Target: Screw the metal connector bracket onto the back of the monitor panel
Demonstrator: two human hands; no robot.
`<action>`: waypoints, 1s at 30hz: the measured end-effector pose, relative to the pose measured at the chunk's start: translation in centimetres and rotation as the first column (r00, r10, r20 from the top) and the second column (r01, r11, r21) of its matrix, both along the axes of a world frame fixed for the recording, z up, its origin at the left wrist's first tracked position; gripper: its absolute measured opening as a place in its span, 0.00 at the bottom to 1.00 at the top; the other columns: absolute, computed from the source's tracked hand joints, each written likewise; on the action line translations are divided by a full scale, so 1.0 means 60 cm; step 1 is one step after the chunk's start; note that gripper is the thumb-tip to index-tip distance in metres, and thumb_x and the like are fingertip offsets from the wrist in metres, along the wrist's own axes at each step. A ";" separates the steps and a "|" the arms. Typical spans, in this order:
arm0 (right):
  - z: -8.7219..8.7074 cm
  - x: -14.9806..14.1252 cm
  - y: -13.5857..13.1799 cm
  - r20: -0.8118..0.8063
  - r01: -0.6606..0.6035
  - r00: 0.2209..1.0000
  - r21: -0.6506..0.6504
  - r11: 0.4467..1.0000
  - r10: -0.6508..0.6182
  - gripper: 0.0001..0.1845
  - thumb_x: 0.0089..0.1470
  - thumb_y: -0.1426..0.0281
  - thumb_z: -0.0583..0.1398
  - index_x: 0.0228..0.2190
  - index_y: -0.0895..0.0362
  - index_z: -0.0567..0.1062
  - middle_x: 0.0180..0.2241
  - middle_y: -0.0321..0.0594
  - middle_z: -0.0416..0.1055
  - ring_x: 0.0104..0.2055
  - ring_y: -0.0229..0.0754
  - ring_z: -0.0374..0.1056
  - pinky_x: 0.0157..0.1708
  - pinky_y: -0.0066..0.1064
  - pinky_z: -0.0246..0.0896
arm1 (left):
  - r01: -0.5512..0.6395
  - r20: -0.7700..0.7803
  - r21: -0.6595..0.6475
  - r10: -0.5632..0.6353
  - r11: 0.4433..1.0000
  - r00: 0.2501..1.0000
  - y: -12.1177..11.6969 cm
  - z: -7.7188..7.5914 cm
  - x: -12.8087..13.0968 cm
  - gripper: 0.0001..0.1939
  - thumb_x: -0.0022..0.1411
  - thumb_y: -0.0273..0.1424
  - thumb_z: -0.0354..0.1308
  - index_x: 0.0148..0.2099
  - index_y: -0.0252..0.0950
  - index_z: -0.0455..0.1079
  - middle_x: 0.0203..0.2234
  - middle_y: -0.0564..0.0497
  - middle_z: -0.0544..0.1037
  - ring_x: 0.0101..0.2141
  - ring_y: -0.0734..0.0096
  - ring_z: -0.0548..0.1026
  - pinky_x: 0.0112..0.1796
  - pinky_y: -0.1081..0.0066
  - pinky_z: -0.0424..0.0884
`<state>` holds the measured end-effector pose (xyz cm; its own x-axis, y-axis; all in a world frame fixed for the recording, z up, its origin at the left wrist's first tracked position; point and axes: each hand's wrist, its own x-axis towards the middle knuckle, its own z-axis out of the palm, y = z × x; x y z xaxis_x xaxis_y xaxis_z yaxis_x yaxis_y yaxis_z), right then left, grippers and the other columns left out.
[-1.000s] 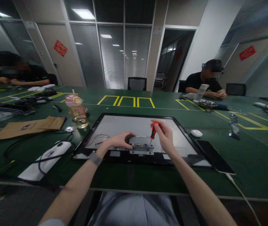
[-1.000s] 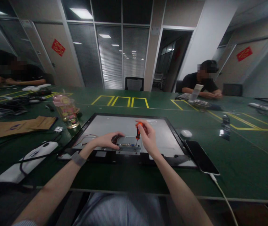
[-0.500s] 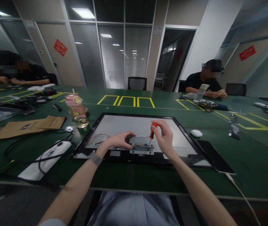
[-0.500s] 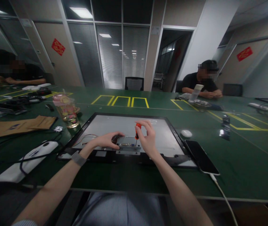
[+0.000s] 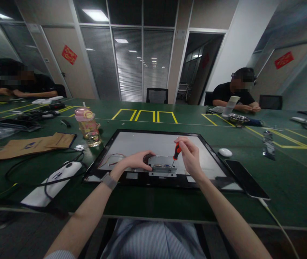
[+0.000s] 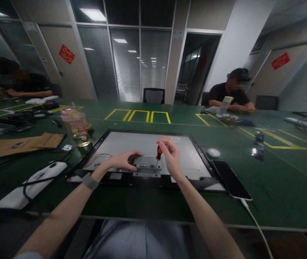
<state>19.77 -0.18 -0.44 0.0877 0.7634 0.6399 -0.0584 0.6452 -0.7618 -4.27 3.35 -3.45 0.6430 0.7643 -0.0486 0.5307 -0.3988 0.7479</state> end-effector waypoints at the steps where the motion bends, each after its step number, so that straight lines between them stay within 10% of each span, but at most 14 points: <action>1: -0.001 0.000 0.001 0.005 0.006 1.000 -0.008 1.000 -0.006 0.07 0.55 0.64 0.61 0.31 0.52 0.77 0.33 0.38 0.70 0.35 0.40 0.66 0.35 0.32 0.63 | -0.005 -0.002 -0.003 0.005 1.000 1.000 -0.002 0.002 0.001 0.34 0.47 0.36 0.67 0.56 0.38 0.63 0.52 0.47 0.70 0.50 0.56 0.70 0.51 0.60 0.64; 25: 0.007 0.002 -0.020 0.303 -0.092 0.951 0.119 0.989 0.052 0.13 0.60 0.70 0.53 0.45 0.51 0.73 0.43 0.43 0.74 0.42 0.45 0.72 0.43 0.41 0.66 | 0.007 0.022 -0.006 -0.007 1.000 1.000 0.000 0.002 0.001 0.34 0.47 0.36 0.67 0.56 0.37 0.64 0.52 0.46 0.70 0.51 0.56 0.69 0.53 0.60 0.63; 30: 0.012 0.000 -0.017 0.389 0.049 0.908 0.263 0.964 -0.153 0.15 0.56 0.74 0.56 0.46 0.53 0.72 0.38 0.42 0.73 0.35 0.42 0.72 0.36 0.37 0.69 | 0.004 0.024 0.007 -0.005 1.000 1.000 0.000 0.000 0.002 0.33 0.46 0.35 0.67 0.56 0.37 0.64 0.51 0.46 0.71 0.50 0.56 0.70 0.52 0.61 0.64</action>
